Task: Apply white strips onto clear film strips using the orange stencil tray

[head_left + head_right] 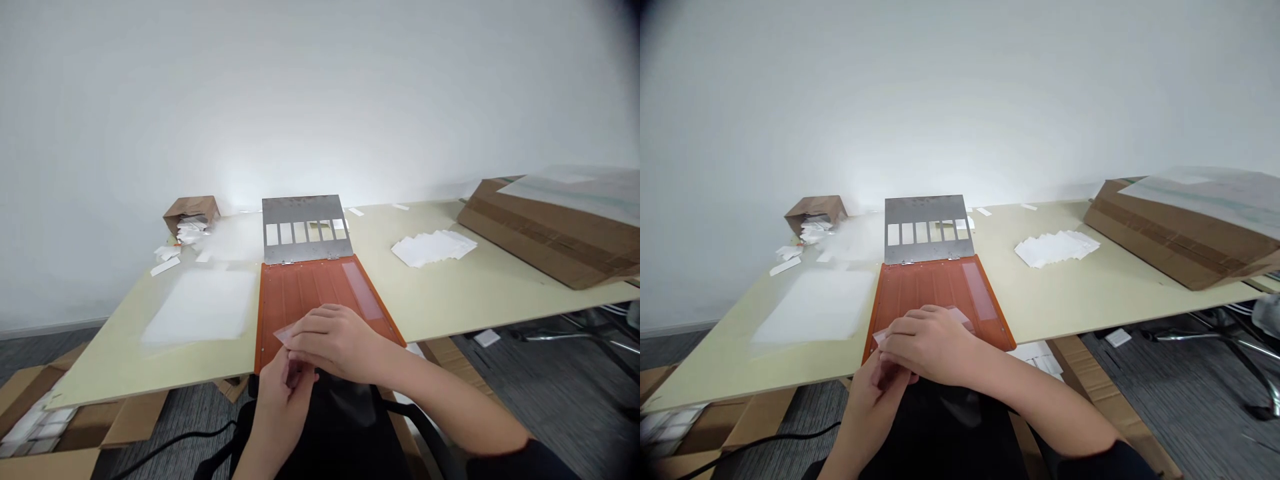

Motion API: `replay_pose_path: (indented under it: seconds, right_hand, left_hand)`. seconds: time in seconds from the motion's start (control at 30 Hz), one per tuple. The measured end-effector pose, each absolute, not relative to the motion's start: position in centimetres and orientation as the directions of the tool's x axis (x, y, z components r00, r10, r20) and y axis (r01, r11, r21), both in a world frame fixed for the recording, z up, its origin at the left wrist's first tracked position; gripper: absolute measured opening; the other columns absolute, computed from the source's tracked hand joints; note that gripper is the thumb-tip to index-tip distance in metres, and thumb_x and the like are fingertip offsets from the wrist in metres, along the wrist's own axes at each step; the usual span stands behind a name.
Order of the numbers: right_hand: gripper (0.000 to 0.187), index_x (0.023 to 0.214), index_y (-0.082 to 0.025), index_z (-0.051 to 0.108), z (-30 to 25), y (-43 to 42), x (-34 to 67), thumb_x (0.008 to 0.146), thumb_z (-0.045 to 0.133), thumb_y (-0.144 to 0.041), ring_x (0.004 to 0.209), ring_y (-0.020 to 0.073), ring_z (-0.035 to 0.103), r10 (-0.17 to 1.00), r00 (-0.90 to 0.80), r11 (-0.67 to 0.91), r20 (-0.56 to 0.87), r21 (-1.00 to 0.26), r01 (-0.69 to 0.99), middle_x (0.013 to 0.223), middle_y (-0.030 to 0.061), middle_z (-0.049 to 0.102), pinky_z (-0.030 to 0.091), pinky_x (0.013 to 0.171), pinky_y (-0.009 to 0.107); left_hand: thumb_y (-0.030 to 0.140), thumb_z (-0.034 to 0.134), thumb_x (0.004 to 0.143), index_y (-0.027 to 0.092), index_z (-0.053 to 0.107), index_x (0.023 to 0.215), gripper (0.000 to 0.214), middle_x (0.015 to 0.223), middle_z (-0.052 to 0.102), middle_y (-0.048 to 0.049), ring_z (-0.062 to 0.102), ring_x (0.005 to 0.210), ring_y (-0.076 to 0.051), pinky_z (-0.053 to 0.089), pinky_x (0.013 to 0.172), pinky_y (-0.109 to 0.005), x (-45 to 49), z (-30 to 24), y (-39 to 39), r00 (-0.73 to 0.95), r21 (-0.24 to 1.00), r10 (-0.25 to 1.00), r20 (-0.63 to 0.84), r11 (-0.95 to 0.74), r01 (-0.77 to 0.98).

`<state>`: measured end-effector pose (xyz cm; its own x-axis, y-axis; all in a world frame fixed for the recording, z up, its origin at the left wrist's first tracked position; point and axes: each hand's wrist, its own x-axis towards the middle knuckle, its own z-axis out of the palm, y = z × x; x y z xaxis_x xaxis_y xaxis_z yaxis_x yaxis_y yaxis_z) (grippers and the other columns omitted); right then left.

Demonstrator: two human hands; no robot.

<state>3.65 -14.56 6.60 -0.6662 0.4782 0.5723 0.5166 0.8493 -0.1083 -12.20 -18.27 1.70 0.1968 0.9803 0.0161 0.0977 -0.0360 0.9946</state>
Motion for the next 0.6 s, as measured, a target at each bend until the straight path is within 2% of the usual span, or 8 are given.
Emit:
replay_pose_path:
  seconds: [0.13,0.2,0.27,0.37,0.5,0.6]
  right_hand:
    - [0.013,0.102,-0.019,0.063,6.2,-14.5,3.6,0.094,0.053,-0.015,0.079,0.0150,0.066,0.417,-0.673,0.849,0.610,0.001,0.528,0.091,0.0033,0.073,0.050,0.069,0.029]
    - [0.012,0.099,-0.018,0.062,6.2,-14.5,3.4,0.094,0.052,-0.015,0.076,0.0148,0.065,0.428,-0.653,0.843,0.625,-0.015,0.538,0.090,0.0036,0.072,0.049,0.067,0.029]
    - [0.014,0.091,-0.020,0.060,6.4,-14.5,3.2,0.096,0.048,-0.017,0.075,0.0146,0.063,0.486,-0.591,0.825,0.644,-0.113,0.554,0.085,0.0031,0.070,0.049,0.067,0.029]
    - [0.021,0.082,-0.021,0.057,6.6,-14.2,3.1,0.097,0.043,-0.019,0.072,0.0143,0.060,0.634,-0.400,0.737,0.662,-0.359,0.572,0.078,0.0019,0.067,0.047,0.066,0.029]
    - [0.019,0.082,-0.022,0.059,5.7,-12.1,4.5,0.095,0.045,-0.026,0.072,0.0144,0.061,0.848,-0.110,0.488,0.519,-0.683,0.544,0.080,0.0014,0.068,0.046,0.064,0.027]
    - [0.026,0.083,-0.021,0.061,4.1,-9.1,6.8,0.095,0.044,-0.036,0.071,0.0157,0.062,0.916,0.063,0.270,0.397,-0.722,0.637,0.080,0.0017,0.069,0.046,0.066,0.027]
  left_hand:
    - [0.028,0.065,0.083,0.018,0.066,0.090,0.012,0.081,0.070,-0.0046,0.067,0.076,-0.021,0.057,0.070,-0.031,-12.0,2.2,-18.6,0.236,0.999,0.971,-0.043,0.042,0.010]
    - [0.029,0.068,0.081,0.018,0.066,0.089,0.014,0.080,0.070,-0.0047,0.068,0.074,-0.022,0.058,0.070,-0.032,-11.8,2.4,-18.7,0.233,0.998,0.971,-0.049,0.057,-0.028]
    - [0.030,0.070,0.080,0.018,0.067,0.094,0.018,0.082,0.071,-0.0050,0.069,0.076,-0.022,0.059,0.070,-0.032,-11.6,2.7,-18.8,0.215,0.995,0.975,-0.053,0.070,-0.072]
    - [0.032,0.074,0.078,0.019,0.067,0.105,0.030,0.093,0.073,-0.0072,0.071,0.086,-0.025,0.060,0.073,-0.033,-11.3,2.7,-19.2,0.205,0.987,0.975,-0.083,0.108,-0.117]
    - [0.035,0.074,0.079,0.021,0.063,0.113,0.039,0.108,0.069,-0.0095,0.072,0.088,-0.024,0.061,0.075,-0.033,-11.0,1.6,-19.9,0.235,0.978,0.961,-0.149,0.178,-0.109]
    - [0.036,0.075,0.077,0.022,0.057,0.116,0.046,0.105,0.068,-0.0078,0.072,0.080,-0.020,0.060,0.071,-0.031,-11.0,-0.2,-20.5,0.252,0.951,0.935,-0.248,0.285,-0.123]
